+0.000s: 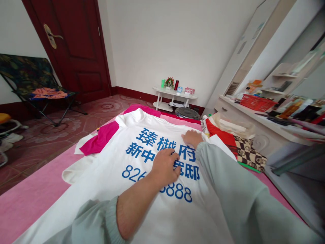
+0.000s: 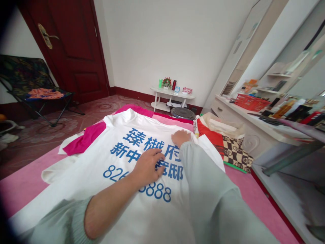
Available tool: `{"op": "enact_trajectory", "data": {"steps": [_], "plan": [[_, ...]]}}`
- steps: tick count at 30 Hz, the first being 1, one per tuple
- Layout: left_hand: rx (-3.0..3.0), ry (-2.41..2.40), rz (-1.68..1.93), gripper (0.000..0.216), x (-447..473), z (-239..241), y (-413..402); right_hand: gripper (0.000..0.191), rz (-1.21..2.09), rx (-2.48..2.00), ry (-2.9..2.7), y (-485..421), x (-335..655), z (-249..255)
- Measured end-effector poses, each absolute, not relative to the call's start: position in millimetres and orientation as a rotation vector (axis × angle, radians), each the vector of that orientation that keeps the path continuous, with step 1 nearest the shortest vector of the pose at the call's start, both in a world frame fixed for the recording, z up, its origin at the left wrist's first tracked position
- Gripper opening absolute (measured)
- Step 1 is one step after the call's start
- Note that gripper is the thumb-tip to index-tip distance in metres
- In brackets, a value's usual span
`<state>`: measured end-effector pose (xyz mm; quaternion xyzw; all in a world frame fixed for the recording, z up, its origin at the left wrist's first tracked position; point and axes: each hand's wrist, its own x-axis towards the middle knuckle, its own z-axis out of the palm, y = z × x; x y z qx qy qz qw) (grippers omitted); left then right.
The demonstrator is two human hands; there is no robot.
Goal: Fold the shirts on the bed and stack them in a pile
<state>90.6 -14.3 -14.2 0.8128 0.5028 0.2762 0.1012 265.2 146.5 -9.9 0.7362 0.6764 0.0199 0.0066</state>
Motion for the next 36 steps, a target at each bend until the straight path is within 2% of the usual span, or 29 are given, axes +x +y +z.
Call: {"op": "enact_trajectory", "data": {"steps": [3,7,11,15,17,23,26,30,33,36], "plan": [[2.35,1.59,0.795,0.045,90,-15,-12,0.062,0.071,2.193,2.329,145,253,-16],[2.273,1.764,0.692,0.067,89,-20,-8,0.064,-0.149,2.214,2.294,144,253,-22],[2.288,1.805,0.662,0.058,89,-26,-4,0.069,-0.27,2.265,2.163,123,245,-10],[2.278,1.868,0.705,0.054,89,-30,-1,0.068,0.083,2.16,2.404,62,255,-16],[2.275,1.892,0.673,0.058,91,-30,-1,0.067,0.152,2.098,2.428,33,271,-24],[2.211,2.053,0.583,0.076,95,-30,-6,0.068,0.016,2.229,2.091,4,281,-1],[2.227,2.044,0.542,0.079,93,-31,-8,0.064,0.015,2.276,2.231,-4,255,11],[2.262,1.994,0.518,0.07,88,-33,-9,0.055,0.047,2.36,2.326,-16,226,-6],[2.264,1.975,0.499,0.063,83,-31,-7,0.056,-0.043,2.496,2.123,-18,214,-22],[2.251,1.955,0.509,0.061,78,-28,-4,0.058,-0.03,2.575,2.167,-17,210,-26]]}}
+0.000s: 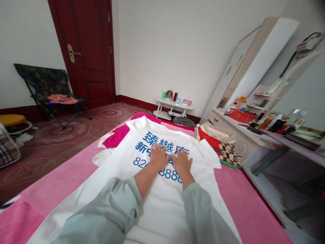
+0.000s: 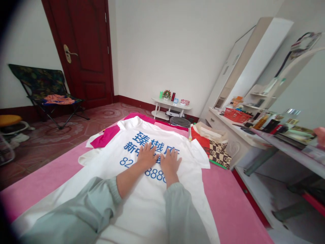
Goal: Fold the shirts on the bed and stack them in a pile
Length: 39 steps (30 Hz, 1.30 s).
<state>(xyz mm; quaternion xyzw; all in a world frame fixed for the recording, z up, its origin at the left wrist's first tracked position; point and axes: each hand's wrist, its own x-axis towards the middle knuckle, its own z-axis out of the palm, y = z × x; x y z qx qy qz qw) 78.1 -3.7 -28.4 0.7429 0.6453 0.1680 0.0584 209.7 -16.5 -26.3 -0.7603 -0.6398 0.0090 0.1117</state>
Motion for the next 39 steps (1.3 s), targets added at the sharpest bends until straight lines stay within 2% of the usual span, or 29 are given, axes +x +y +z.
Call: {"op": "enact_trajectory", "data": {"steps": [7,12,16,19,22,25,30,36,39], "plan": [[2.228,1.784,0.692,0.056,64,-25,1,0.039,0.032,-1.972,-1.857,-19,221,-26],[2.178,1.807,0.855,0.042,17,-5,16,0.036,-0.074,-1.922,-1.881,-22,219,-29],[1.911,2.263,1.237,0.055,-47,21,47,0.038,-0.155,-1.939,-1.901,-23,211,-28],[1.483,2.47,1.176,0.07,-87,33,73,0.038,-0.145,-1.947,-1.886,-23,210,-27],[1.189,2.461,1.057,0.069,-108,38,94,0.037,-0.11,-1.926,-1.875,-23,212,-25],[1.153,2.446,1.035,0.063,-111,37,108,0.036,-0.079,-1.904,-1.869,-23,214,-25],[1.234,2.366,1.184,0.066,-99,27,116,0.034,-0.037,-1.881,-1.827,-22,215,-28],[1.304,2.337,1.406,0.041,-90,35,120,0.032,-0.013,-1.829,-1.771,-21,215,-31],[1.511,2.201,1.612,0.037,-69,54,123,0.032,-0.007,-1.818,-1.759,-20,215,-31]]}}
